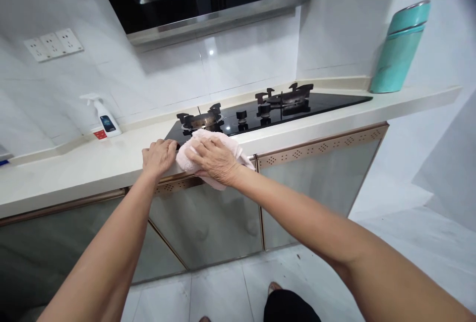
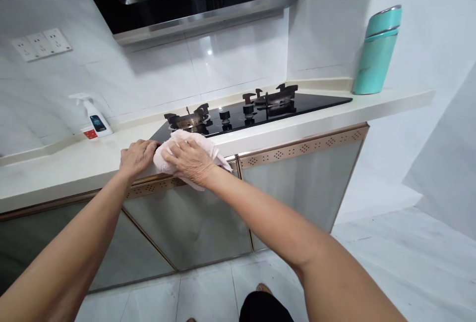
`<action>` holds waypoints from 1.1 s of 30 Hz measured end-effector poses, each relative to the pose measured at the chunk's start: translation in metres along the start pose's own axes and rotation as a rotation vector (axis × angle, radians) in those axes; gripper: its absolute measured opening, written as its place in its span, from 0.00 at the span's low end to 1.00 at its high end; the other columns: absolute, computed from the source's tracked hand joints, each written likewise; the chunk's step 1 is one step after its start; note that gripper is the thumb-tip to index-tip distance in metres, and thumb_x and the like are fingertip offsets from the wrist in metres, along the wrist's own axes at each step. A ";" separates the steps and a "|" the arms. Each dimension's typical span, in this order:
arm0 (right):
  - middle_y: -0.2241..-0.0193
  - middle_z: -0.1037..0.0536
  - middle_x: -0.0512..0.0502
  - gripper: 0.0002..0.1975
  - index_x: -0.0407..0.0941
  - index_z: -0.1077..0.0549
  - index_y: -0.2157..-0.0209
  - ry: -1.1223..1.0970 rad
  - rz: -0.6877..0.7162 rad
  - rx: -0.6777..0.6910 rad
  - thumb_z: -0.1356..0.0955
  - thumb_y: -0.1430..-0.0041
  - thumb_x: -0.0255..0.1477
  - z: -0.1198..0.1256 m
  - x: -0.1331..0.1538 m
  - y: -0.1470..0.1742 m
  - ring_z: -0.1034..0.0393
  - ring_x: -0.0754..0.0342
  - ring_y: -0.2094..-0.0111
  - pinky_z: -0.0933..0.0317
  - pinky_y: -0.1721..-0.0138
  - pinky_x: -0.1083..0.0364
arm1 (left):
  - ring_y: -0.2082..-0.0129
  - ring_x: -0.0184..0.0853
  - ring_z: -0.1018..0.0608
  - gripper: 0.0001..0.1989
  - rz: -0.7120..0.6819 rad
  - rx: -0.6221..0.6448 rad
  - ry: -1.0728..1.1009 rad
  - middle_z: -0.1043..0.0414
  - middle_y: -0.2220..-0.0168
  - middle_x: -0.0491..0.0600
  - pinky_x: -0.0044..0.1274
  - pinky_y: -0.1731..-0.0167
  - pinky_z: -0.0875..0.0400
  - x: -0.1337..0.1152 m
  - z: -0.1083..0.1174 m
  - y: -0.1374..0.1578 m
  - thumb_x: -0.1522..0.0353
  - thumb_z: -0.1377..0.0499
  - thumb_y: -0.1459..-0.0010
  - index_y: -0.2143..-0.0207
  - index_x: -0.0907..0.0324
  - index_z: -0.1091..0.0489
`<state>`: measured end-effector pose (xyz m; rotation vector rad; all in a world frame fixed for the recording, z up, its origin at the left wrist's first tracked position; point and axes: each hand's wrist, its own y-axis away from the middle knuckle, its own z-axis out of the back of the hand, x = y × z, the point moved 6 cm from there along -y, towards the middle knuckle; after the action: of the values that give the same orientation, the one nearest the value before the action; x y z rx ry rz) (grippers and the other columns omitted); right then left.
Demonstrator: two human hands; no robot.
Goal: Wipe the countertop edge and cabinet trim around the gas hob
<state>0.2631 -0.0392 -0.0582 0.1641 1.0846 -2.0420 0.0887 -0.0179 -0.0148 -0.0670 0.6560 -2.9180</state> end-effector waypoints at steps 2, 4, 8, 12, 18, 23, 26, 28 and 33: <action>0.32 0.38 0.47 0.32 0.53 0.42 0.31 -0.030 -0.016 0.047 0.39 0.32 0.48 -0.002 -0.018 0.012 0.44 0.40 0.35 0.47 0.39 0.42 | 0.40 0.52 0.30 0.28 0.007 0.000 0.020 0.29 0.41 0.55 0.47 0.42 0.38 0.001 -0.001 -0.001 0.58 0.63 0.32 0.47 0.46 0.26; 0.31 0.39 0.45 0.35 0.51 0.43 0.30 -0.062 -0.068 0.085 0.39 0.33 0.49 -0.005 -0.041 0.030 0.44 0.38 0.35 0.48 0.38 0.40 | 0.40 0.51 0.31 0.28 0.011 -0.003 0.037 0.29 0.41 0.55 0.47 0.42 0.39 0.002 -0.001 -0.001 0.57 0.63 0.33 0.47 0.47 0.26; 0.30 0.40 0.45 0.33 0.52 0.41 0.30 -0.134 -0.179 0.049 0.38 0.33 0.47 -0.011 -0.093 0.081 0.51 0.38 0.31 0.56 0.34 0.39 | 0.40 0.51 0.31 0.28 0.004 -0.015 0.025 0.29 0.41 0.56 0.47 0.41 0.39 0.001 0.000 0.000 0.57 0.63 0.33 0.46 0.48 0.26; 0.30 0.41 0.43 0.32 0.52 0.38 0.32 -0.153 -0.309 0.078 0.36 0.34 0.47 -0.016 -0.152 0.138 0.55 0.36 0.30 0.60 0.33 0.35 | 0.40 0.51 0.30 0.29 0.003 -0.020 0.010 0.29 0.40 0.55 0.46 0.41 0.39 0.000 0.000 0.000 0.56 0.63 0.33 0.46 0.48 0.26; 0.34 0.37 0.28 0.38 0.41 0.36 0.34 -0.018 -0.462 0.060 0.32 0.38 0.50 0.001 -0.243 0.207 0.50 0.37 0.34 0.58 0.35 0.37 | 0.40 0.53 0.30 0.28 0.018 -0.004 0.004 0.29 0.40 0.56 0.48 0.42 0.39 -0.002 0.000 -0.002 0.55 0.62 0.34 0.47 0.49 0.26; 0.45 0.27 0.29 0.33 0.40 0.29 0.40 -0.008 -0.718 0.169 0.41 0.32 0.51 0.004 -0.306 0.217 0.37 0.34 0.43 0.46 0.43 0.32 | 0.41 0.54 0.30 0.28 0.028 -0.008 0.015 0.28 0.41 0.57 0.48 0.42 0.39 -0.004 0.000 -0.002 0.55 0.60 0.34 0.46 0.50 0.26; 0.53 0.23 0.34 0.33 0.45 0.25 0.48 -0.030 -0.865 0.223 0.45 0.32 0.54 0.001 -0.322 0.200 0.33 0.32 0.47 0.44 0.46 0.27 | 0.41 0.54 0.30 0.29 0.021 -0.030 0.029 0.28 0.42 0.57 0.48 0.42 0.39 -0.007 0.000 0.000 0.54 0.60 0.34 0.46 0.51 0.26; 0.52 0.23 0.32 0.36 0.45 0.25 0.48 -0.044 -0.909 0.277 0.45 0.34 0.57 -0.002 -0.316 0.182 0.35 0.27 0.46 0.47 0.46 0.23 | 0.42 0.54 0.29 0.29 0.021 -0.041 0.037 0.28 0.42 0.57 0.48 0.42 0.39 -0.009 0.001 0.002 0.54 0.61 0.34 0.46 0.51 0.25; 0.48 0.26 0.27 0.37 0.41 0.27 0.47 -0.015 -0.812 0.338 0.48 0.33 0.55 0.001 -0.254 0.121 0.36 0.28 0.47 0.47 0.45 0.25 | 0.43 0.54 0.29 0.30 0.021 -0.057 0.040 0.27 0.44 0.58 0.47 0.43 0.39 -0.011 0.002 0.004 0.55 0.61 0.34 0.46 0.53 0.25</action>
<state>0.5186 0.0725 -0.0217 -0.1541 0.8552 -2.9415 0.1001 -0.0207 -0.0152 -0.0086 0.7417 -2.8876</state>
